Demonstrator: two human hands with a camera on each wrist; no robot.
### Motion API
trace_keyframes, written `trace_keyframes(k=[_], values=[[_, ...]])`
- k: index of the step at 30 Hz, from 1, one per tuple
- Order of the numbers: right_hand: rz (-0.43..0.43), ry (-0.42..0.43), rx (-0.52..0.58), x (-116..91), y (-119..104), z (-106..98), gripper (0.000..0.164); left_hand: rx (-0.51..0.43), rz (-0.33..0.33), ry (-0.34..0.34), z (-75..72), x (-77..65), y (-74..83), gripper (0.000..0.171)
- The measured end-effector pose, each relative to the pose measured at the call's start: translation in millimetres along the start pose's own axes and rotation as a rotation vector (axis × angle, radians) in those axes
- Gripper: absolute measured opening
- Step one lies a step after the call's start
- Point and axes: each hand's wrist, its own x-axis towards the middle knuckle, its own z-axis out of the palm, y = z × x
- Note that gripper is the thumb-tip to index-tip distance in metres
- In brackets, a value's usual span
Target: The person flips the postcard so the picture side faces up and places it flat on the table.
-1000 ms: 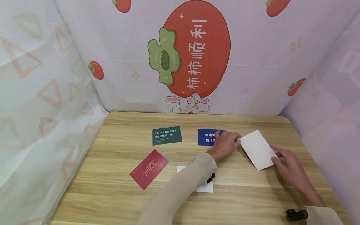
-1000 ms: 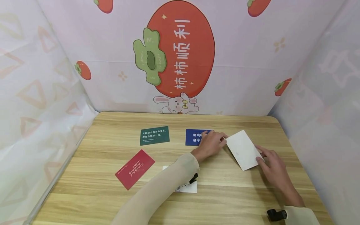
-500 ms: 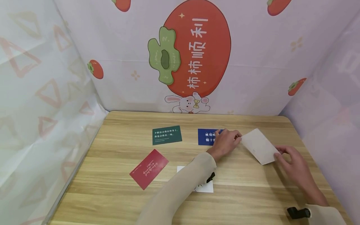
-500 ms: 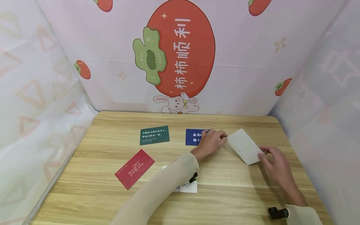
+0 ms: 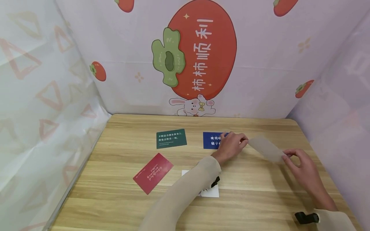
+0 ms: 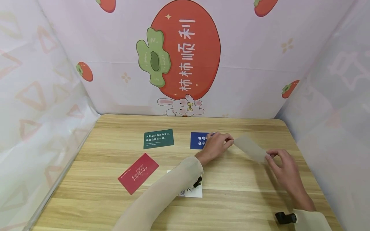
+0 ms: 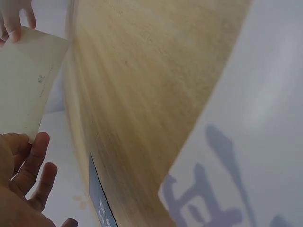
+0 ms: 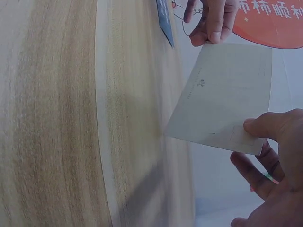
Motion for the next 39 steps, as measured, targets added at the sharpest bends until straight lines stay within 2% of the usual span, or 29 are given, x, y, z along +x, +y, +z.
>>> trace_keyframes(k=[6, 12, 25, 31, 34, 39], values=[[0.003, 0.017, -0.004, -3, 2, 0, 0.014, 0.004, 0.044, -0.025, -0.9, 0.5, -4.8, 0.023], [0.046, -0.011, -0.028, -4, 3, -3, 0.008, -0.015, 0.091, -0.067, -4.0, 0.3, -7.3, 0.023], [0.018, -0.031, -0.014, -7, 11, 1, 0.009, -0.066, 0.091, -0.125, -3.0, 0.0, -8.0, 0.021], [0.022, -0.043, -0.024, -8, 14, 2, 0.008, -0.061, 0.086, -0.161, -3.3, 1.7, -8.3, 0.021], [0.005, -0.041, -0.052, -8, 17, 3, 0.014, -0.069, 0.089, -0.175, -3.8, 1.9, -8.4, 0.019], [0.003, -0.042, -0.162, -8, 19, 5, 0.023, -0.081, 0.103, -0.195, -4.1, 0.8, -8.5, 0.016]])
